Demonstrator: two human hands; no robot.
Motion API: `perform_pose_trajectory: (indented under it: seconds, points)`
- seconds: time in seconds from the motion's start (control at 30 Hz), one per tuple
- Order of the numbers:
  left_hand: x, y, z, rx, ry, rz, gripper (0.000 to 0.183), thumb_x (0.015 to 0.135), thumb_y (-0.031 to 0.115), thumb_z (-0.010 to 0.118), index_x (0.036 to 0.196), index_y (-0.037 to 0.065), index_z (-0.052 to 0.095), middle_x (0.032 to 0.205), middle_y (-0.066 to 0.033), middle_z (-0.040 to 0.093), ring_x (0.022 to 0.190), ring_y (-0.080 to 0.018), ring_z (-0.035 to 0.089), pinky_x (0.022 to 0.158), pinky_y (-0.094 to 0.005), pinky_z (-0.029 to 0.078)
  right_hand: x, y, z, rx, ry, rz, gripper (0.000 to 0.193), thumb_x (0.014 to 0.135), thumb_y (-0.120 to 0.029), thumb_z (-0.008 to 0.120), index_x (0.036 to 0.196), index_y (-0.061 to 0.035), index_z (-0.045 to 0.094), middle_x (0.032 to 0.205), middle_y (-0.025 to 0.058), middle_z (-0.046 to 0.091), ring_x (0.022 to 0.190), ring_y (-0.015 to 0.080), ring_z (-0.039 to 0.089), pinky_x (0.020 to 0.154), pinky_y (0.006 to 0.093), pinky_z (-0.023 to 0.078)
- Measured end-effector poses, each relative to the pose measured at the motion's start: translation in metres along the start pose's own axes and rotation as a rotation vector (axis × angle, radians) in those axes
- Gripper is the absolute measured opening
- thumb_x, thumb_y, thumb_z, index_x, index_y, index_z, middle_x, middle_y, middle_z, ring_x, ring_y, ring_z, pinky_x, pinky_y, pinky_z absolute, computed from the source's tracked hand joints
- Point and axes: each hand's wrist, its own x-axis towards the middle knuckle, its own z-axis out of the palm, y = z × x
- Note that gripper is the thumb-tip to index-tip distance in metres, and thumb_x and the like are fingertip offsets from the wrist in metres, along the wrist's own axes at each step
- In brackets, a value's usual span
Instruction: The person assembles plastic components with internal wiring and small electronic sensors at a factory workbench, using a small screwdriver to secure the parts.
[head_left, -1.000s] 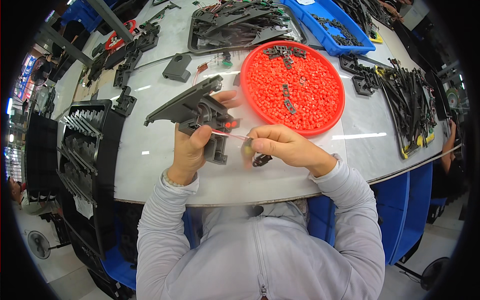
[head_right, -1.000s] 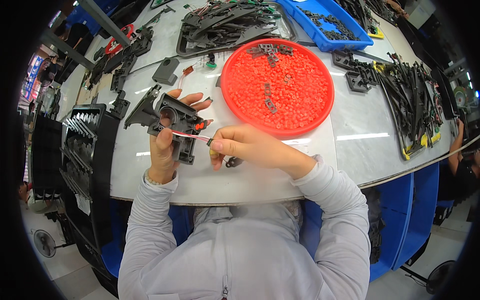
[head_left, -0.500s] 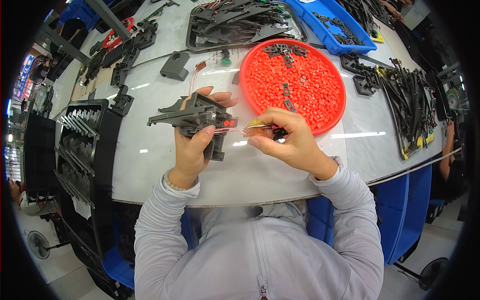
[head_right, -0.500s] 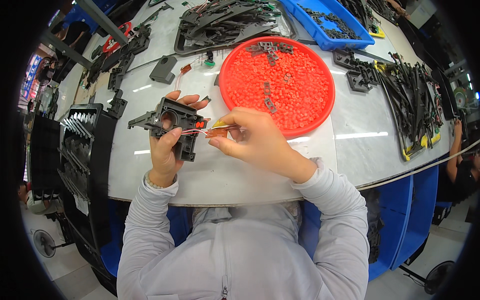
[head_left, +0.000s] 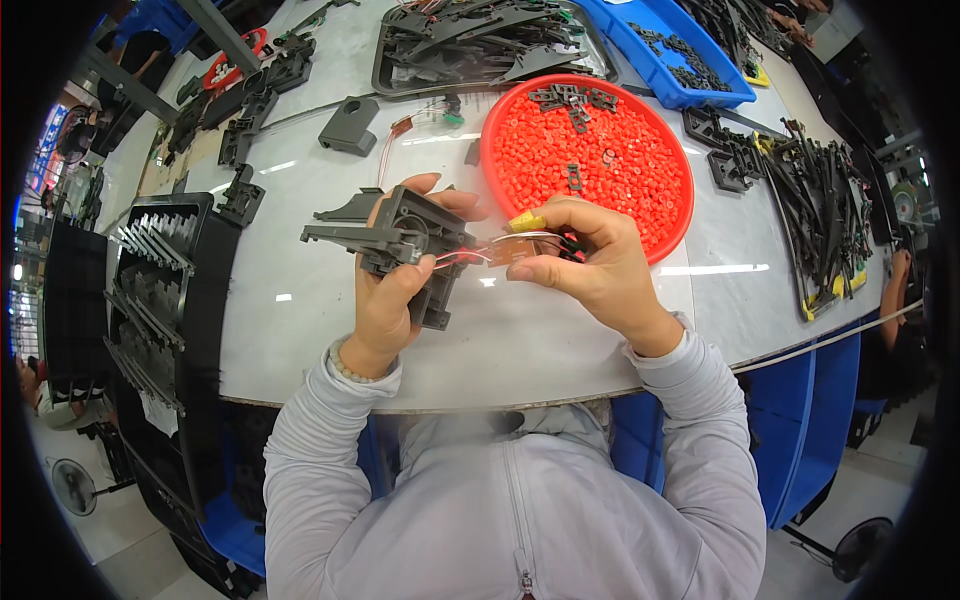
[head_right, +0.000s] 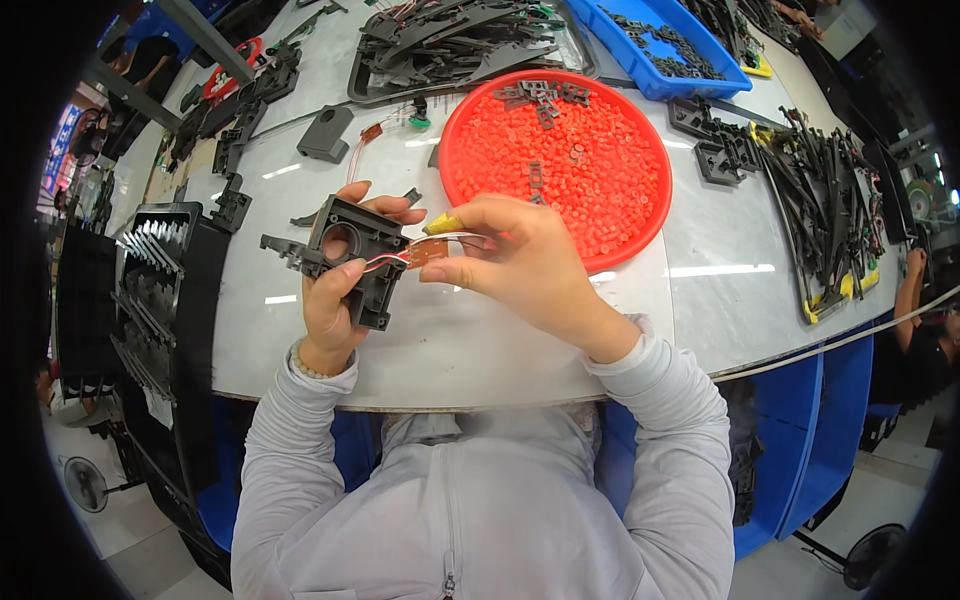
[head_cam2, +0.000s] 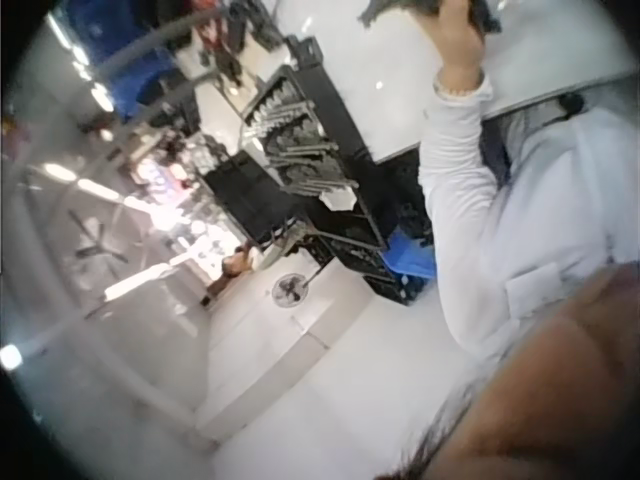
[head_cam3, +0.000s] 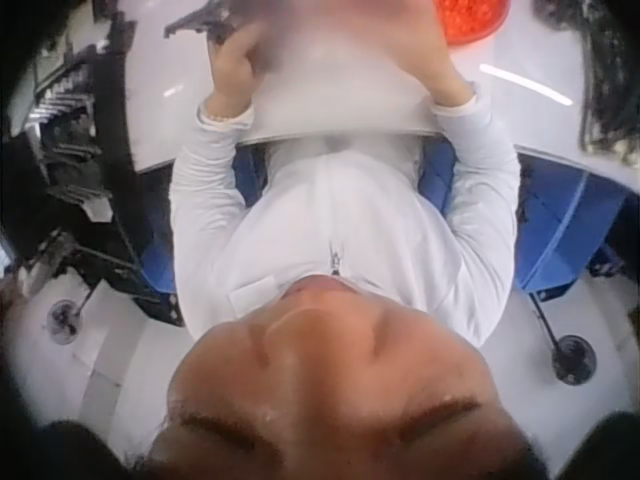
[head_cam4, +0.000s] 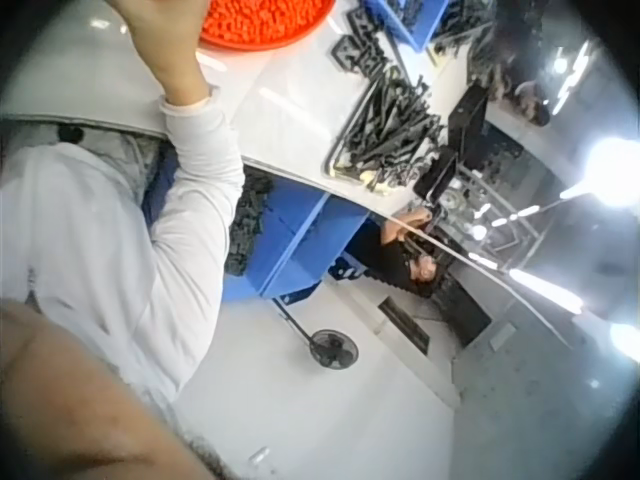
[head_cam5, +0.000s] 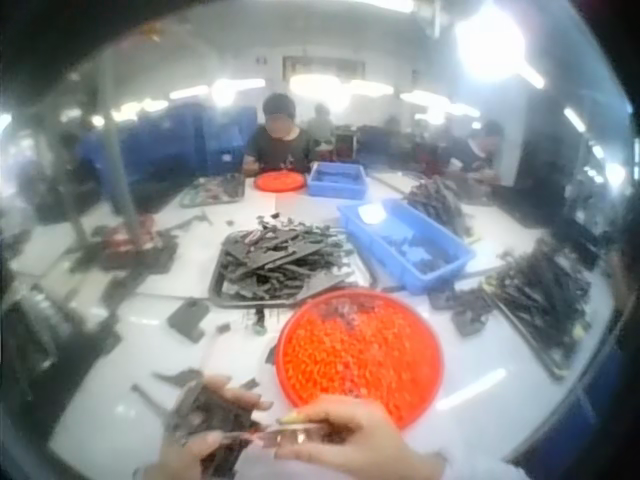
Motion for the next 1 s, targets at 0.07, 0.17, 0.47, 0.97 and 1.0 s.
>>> perform_pose_trajectory:
  seconds: [0.07, 0.17, 0.47, 0.97, 1.0]
  points:
    - [0.0, -0.003, 0.001, -0.012, 0.017, -0.036, 0.062, 0.078, 0.025, 0.059, 0.128, 0.0, 0.031, 0.117, -0.0205, 0.048, 0.109, -0.0262, 0.051, 0.088, -0.0383, 0.048, 0.0, -0.001, -0.001, -0.325, -0.02, -0.149, 0.03, 0.062, -0.012, 0.079, 0.085, -0.0023, 0.062, 0.069, 0.0028, 0.056, 0.062, 0.0097, 0.052, 0.055, 0.0244, 0.04]
    - [-0.004, -0.004, 0.003, -0.044, -0.003, -0.003, 0.061, 0.08, 0.025, 0.06, 0.128, 0.001, 0.031, 0.115, -0.0194, 0.049, 0.106, -0.0251, 0.053, 0.087, -0.037, 0.049, 0.0, 0.003, 0.006, -0.597, 0.01, -0.332, 0.028, 0.061, -0.015, 0.079, 0.081, -0.0058, 0.061, 0.065, 0.0015, 0.052, 0.06, 0.0143, 0.05, 0.057, 0.029, 0.038]
    - [-0.003, -0.005, 0.007, 0.079, -0.034, 0.008, 0.065, 0.081, 0.037, 0.058, 0.13, 0.005, 0.029, 0.116, -0.0218, 0.047, 0.113, -0.0344, 0.048, 0.083, -0.0382, 0.051, -0.001, 0.007, 0.011, -0.783, 0.006, -0.511, 0.026, 0.062, -0.019, 0.076, 0.078, -0.0092, 0.058, 0.065, 0.0022, 0.052, 0.064, 0.0205, 0.054, 0.068, 0.0345, 0.04]
    - [-0.003, -0.008, 0.008, 0.133, -0.035, 0.011, 0.073, 0.079, 0.047, 0.062, 0.129, 0.006, 0.029, 0.116, -0.0196, 0.047, 0.114, -0.0342, 0.048, 0.083, -0.0378, 0.051, 0.0, 0.014, 0.011, -0.757, 0.02, -0.542, 0.027, 0.062, -0.018, 0.076, 0.079, -0.0082, 0.058, 0.068, 0.0026, 0.053, 0.064, 0.0204, 0.053, 0.065, 0.0351, 0.039]
    - [-0.003, -0.007, 0.007, 0.164, -0.039, 0.008, 0.075, 0.078, 0.049, 0.062, 0.129, 0.006, 0.029, 0.116, -0.0194, 0.047, 0.114, -0.0344, 0.047, 0.083, -0.0381, 0.051, 0.0, 0.014, 0.012, -0.759, 0.022, -0.54, 0.027, 0.062, -0.018, 0.076, 0.079, -0.0082, 0.058, 0.068, 0.0026, 0.053, 0.064, 0.0204, 0.053, 0.065, 0.0351, 0.039]
